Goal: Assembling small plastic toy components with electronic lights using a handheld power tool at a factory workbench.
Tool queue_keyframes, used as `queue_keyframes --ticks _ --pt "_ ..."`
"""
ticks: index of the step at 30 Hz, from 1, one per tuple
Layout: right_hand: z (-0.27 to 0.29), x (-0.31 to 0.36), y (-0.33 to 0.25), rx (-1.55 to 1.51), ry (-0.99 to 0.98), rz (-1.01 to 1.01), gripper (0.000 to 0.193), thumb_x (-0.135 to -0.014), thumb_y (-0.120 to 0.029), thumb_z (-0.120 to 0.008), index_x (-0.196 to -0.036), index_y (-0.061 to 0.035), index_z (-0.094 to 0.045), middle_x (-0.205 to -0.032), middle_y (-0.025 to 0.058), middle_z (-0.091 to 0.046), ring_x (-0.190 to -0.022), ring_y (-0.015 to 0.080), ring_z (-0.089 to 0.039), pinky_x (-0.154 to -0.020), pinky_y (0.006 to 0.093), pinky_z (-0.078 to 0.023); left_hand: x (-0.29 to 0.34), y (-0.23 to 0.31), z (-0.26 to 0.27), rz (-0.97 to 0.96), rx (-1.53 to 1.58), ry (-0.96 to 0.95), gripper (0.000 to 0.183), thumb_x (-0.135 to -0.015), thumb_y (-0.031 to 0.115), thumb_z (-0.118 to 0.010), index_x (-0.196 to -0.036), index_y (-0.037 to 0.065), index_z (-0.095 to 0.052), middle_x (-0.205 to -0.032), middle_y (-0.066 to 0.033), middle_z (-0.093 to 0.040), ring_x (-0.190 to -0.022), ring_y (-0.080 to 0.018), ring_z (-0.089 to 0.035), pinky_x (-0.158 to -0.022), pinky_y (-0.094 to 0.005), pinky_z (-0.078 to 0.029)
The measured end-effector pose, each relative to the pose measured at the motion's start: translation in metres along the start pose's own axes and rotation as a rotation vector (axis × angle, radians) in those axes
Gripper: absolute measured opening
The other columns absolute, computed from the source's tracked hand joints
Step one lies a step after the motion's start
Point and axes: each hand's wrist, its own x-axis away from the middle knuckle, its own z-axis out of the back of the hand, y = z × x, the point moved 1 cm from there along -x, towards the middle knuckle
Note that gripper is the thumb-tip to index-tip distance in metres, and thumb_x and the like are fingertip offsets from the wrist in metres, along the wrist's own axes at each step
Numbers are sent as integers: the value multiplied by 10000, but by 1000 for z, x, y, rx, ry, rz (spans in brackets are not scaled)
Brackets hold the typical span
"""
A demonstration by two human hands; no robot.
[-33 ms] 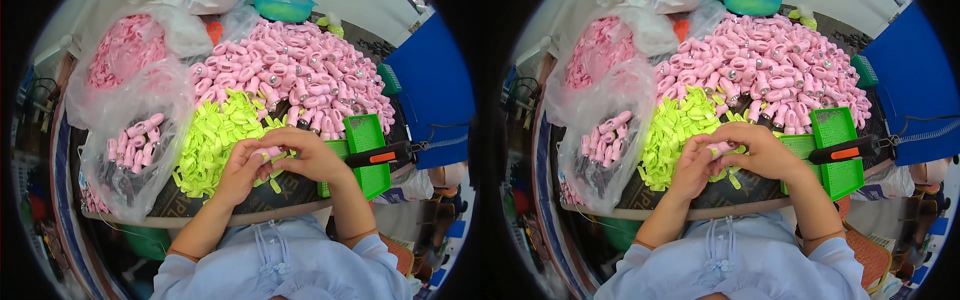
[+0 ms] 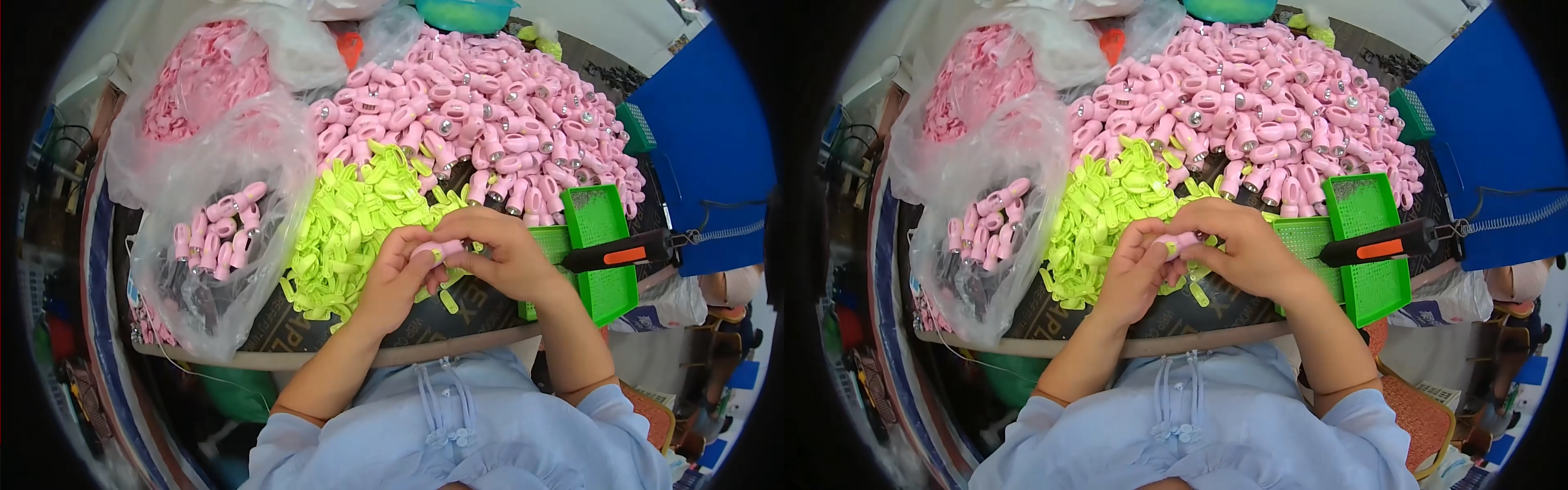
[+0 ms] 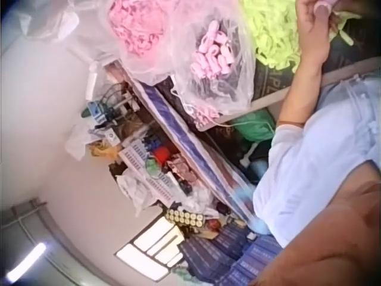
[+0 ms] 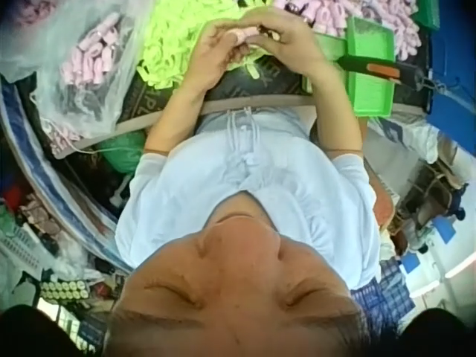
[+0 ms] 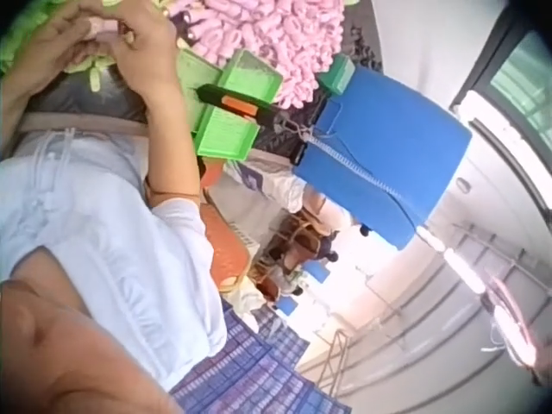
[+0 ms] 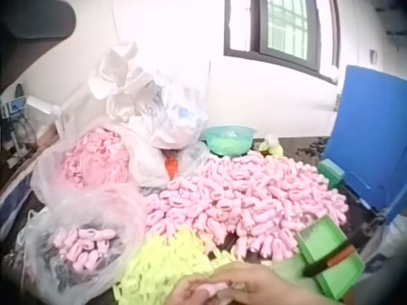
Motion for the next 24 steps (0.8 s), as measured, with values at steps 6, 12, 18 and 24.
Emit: queue_keyframes --ticks 6,12,18,24 --pt "-8 31 -15 52 186 -44 374 -814 24 -731 -1173 -26 -642 -1141 148 -654 -1051 309 -641 -891 374 -519 14 20 -27 -532 -1121 -66 461 -886 43 -665 -1315 22 -499 -1205 -209 -583 -1101 -403 -578 -936 -419 -484" --pt "-14 47 -24 89 174 -73 377 -825 33 -711 -1188 -22 -625 -1130 152 -638 -1032 324 -634 -875 368 -520 24 16 -33 -600 -1225 -48 436 -892 53 -650 -1296 -9 -501 -1186 -221 -585 -1075 -420 -578 -931 -441 -486" --pt "-25 47 -24 116 247 4 326 -827 57 -677 -1140 -10 -616 -1060 156 -626 -959 328 -620 -818 377 -517 25 14 -35 -664 -1212 -60 411 -880 57 -649 -1262 -27 -523 -1154 -233 -591 -1023 -429 -588 -883 -450 -499" --pt "-30 48 -25 124 318 65 300 -815 49 -686 -1104 -3 -626 -1010 151 -625 -907 327 -622 -776 376 -517 24 13 -34 -665 -1131 -61 375 -884 48 -635 -1242 -16 -544 -1107 -219 -597 -967 -419 -592 -839 -420 -505"
